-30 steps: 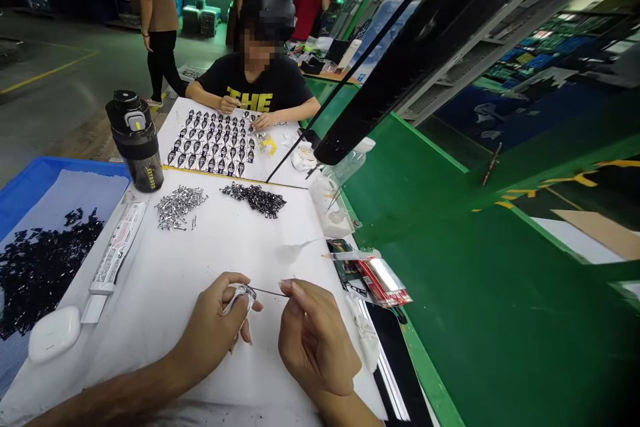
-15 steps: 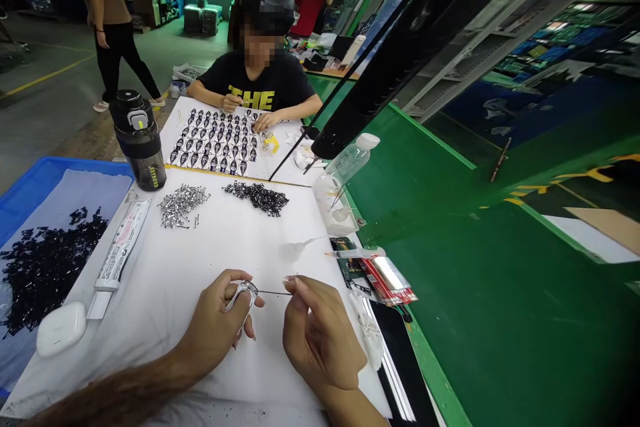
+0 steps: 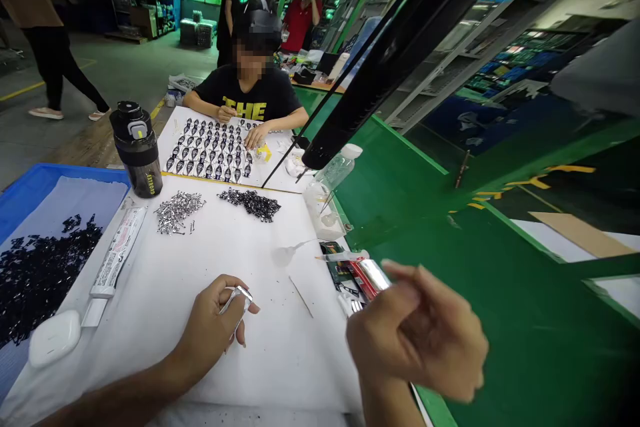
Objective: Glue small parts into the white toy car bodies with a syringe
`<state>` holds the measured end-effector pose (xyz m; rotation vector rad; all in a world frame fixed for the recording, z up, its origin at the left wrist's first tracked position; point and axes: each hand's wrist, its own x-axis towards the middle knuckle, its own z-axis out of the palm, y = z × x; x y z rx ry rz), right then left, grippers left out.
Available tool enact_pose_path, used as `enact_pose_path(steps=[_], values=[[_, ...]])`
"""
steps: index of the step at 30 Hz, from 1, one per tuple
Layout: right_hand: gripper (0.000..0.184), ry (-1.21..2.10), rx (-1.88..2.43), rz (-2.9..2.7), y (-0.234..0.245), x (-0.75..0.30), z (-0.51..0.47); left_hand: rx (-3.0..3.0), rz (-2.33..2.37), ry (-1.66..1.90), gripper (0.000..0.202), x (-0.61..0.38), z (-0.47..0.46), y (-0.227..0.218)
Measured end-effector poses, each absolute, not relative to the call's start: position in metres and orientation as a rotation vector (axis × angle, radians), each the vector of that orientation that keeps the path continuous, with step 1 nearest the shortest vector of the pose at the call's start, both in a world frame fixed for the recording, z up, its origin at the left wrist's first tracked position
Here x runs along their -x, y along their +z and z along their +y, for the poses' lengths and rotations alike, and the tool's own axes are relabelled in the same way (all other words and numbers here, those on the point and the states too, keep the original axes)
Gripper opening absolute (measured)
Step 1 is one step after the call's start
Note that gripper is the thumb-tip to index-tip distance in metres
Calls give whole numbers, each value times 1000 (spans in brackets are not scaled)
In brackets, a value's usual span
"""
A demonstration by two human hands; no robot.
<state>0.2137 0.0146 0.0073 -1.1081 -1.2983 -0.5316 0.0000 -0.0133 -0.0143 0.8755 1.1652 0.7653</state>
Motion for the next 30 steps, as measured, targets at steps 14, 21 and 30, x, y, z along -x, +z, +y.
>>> enact_pose_path(steps=[14, 21, 30], values=[[33, -320, 1621, -1434, 3, -310, 134, -849, 1157, 837, 26, 0, -16, -14], [40, -297, 1610, -1363, 1, -314, 137, -836, 1145, 866, 25, -1, -16, -12], [36, -176, 1595, -1381, 10, -310, 133, -858, 1130, 844, 20, 1, -18, -13]])
